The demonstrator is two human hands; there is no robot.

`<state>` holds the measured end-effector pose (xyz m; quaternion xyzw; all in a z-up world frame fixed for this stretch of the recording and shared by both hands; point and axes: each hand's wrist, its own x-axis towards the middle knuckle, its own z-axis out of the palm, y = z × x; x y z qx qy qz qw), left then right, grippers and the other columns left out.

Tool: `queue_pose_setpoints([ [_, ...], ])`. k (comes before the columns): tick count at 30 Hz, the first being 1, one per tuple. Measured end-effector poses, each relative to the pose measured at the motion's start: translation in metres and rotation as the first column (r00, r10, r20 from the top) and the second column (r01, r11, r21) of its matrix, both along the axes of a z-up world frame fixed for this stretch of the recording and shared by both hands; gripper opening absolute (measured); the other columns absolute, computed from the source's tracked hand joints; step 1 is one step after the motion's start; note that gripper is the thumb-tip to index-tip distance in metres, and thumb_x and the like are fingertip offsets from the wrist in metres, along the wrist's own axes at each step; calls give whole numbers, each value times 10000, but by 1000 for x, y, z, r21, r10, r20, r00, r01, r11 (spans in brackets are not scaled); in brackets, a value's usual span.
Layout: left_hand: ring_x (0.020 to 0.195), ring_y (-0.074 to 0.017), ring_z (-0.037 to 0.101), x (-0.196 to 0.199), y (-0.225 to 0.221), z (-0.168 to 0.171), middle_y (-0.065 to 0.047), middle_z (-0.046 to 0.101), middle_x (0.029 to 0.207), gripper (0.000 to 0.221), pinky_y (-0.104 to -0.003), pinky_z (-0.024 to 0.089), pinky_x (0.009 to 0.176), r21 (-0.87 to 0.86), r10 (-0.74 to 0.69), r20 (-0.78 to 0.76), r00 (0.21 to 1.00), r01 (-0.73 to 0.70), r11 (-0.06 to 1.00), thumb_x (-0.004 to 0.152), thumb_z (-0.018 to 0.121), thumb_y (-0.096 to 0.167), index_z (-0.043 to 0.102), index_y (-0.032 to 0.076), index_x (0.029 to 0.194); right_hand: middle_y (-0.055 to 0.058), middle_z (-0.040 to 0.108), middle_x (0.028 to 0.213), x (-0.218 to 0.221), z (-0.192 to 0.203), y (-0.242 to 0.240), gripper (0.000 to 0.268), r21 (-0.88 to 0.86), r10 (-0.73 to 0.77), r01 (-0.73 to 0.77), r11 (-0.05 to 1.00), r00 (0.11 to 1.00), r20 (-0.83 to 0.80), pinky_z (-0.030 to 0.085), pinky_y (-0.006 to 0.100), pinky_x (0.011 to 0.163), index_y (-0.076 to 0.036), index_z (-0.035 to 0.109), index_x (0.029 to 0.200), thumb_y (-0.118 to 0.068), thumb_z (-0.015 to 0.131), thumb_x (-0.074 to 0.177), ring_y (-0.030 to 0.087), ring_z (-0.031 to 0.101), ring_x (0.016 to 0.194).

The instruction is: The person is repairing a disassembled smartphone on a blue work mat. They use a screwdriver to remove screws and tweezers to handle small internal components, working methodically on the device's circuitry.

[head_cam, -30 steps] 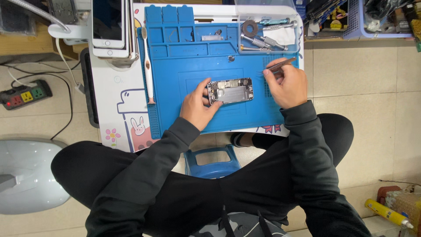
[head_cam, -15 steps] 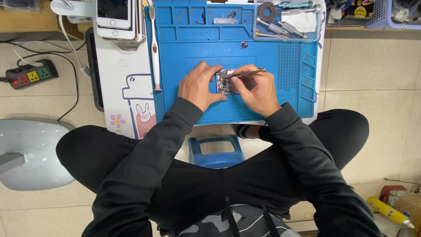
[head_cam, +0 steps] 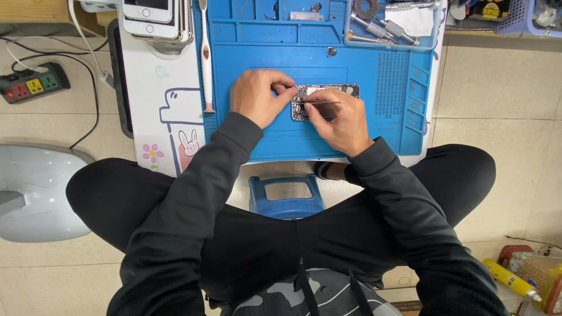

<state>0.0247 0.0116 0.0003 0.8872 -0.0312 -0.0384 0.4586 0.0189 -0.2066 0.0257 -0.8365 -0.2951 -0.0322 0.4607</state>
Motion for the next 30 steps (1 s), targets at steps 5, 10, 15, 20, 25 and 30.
queue_pose_setpoints([
  [5, 710, -231, 746, -1, 0, 3, 38, 754, 735, 88, -378, 609, 612, 0, 16, 4, 1000, -16, 1000, 887, 843, 217, 833, 196, 972, 130, 776, 843, 0, 1, 2, 76, -31, -6, 7, 1000, 1000, 25, 626, 375, 584, -36, 782, 1050, -33, 744, 984, 310, 748, 749],
  [10, 741, -255, 752, -3, -1, 3, 27, 756, 738, 105, -415, 624, 642, -1, 28, -7, 1000, -28, 1000, 874, 849, 225, 833, 184, 970, 122, 776, 835, -4, 4, 6, 64, -70, -20, 26, 997, 997, 78, 616, 382, 588, -51, 774, 1034, -36, 758, 975, 315, 744, 736],
  [15, 752, -256, 753, -3, -2, 0, 31, 756, 736, 105, -427, 629, 661, 17, 21, -11, 1000, -21, 1000, 871, 851, 219, 834, 192, 970, 94, 768, 810, -9, 11, 9, 90, -176, 10, 18, 984, 987, 159, 613, 341, 617, -70, 770, 1035, -13, 761, 966, 276, 749, 719],
  [20, 763, -271, 755, -3, -2, 2, 28, 755, 732, 114, -439, 632, 677, 10, 22, -5, 1000, -22, 1000, 861, 854, 212, 834, 195, 972, 95, 763, 808, -7, 11, 6, 110, -200, 54, -20, 980, 985, 164, 601, 336, 602, -64, 762, 1041, 9, 753, 959, 276, 749, 706],
  [25, 775, -278, 756, -3, -2, 1, 23, 756, 739, 119, -446, 630, 685, 3, 20, 0, 1000, -20, 1000, 860, 853, 201, 834, 189, 977, 115, 754, 799, -6, 17, 5, 111, -208, 82, -46, 977, 982, 169, 600, 355, 597, -46, 748, 1034, 33, 756, 956, 301, 749, 710],
  [30, 759, -254, 754, -2, -1, 0, 40, 750, 730, 119, -417, 625, 669, 3, 18, -1, 1000, -18, 1000, 860, 859, 194, 836, 199, 977, 118, 762, 800, -4, 20, 5, 128, -157, 56, -44, 987, 996, 74, 609, 364, 590, -50, 752, 1057, 38, 711, 975, 307, 751, 706],
])
